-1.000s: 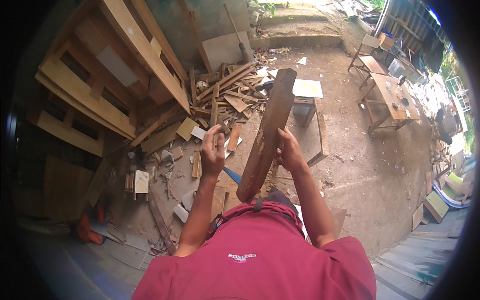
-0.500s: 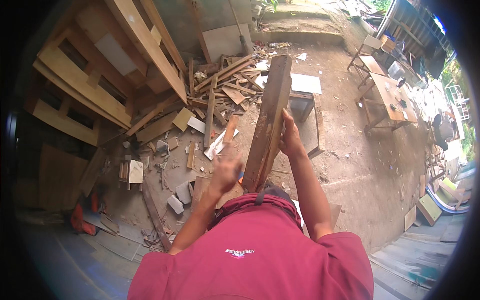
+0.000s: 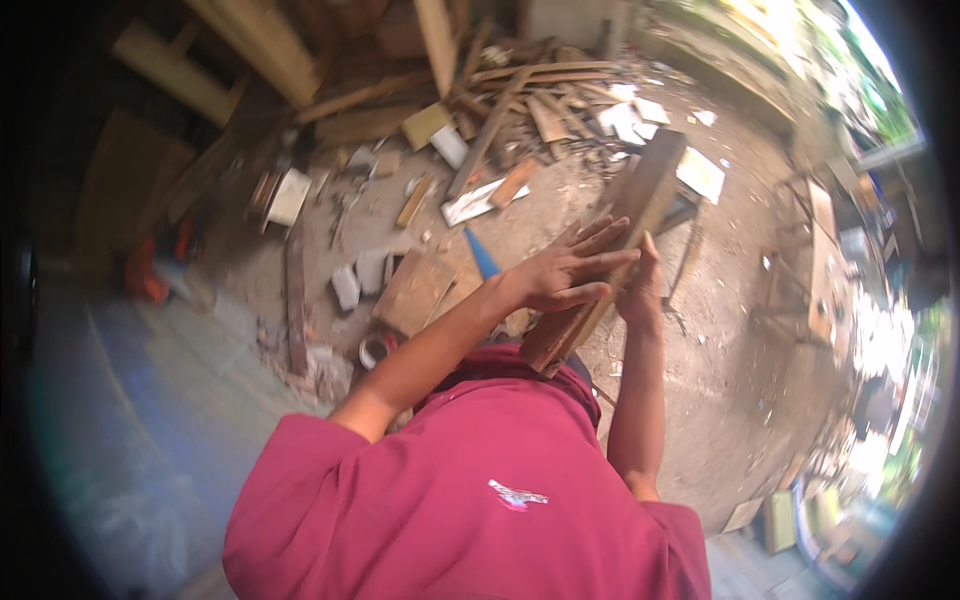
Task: The person sits on the floor and uses a hand saw to cut a small piece of wood. They then use a hammer to split the wood further and fit the pieces into a wooden frame.
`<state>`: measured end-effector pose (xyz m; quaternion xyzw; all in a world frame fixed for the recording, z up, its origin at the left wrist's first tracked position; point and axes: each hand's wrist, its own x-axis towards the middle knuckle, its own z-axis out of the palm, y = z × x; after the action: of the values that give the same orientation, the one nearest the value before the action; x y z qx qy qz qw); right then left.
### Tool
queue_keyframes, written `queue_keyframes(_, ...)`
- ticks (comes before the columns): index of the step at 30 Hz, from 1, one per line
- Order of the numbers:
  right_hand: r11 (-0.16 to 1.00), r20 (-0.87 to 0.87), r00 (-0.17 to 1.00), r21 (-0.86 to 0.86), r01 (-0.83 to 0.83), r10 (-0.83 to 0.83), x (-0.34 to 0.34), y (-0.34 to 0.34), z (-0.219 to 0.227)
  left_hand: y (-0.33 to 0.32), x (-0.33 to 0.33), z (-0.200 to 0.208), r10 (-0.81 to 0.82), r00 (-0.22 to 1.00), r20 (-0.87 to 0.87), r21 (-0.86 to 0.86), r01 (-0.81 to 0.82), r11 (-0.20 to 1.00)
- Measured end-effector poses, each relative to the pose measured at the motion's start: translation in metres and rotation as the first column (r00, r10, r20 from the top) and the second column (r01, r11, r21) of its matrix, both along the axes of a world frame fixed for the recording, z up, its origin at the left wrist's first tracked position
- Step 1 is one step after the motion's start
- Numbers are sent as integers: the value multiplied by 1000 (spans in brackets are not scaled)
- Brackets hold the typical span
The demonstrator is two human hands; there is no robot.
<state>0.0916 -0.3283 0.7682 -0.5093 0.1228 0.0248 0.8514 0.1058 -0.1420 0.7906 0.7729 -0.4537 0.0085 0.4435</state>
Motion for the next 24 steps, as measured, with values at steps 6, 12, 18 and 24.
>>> queue_keyframes(6,988,-108,982,-5,-155,153,-14,-9,-38,71,-4,-138,744,663,-83,875,-310,373)
queue_keyframes(12,971,-354,925,-138,-194,135,-9,15,-55,59,-20,-62,551,510,-661,257,-535,805)
queue_keyframes(18,965,-243,942,-70,-255,231,4,38,-51,36,10,-101,489,834,-256,167,-460,872)
queue_keyframes(24,987,113,982,41,-156,151,7,38,-13,103,45,-135,870,443,-216,618,-627,473)
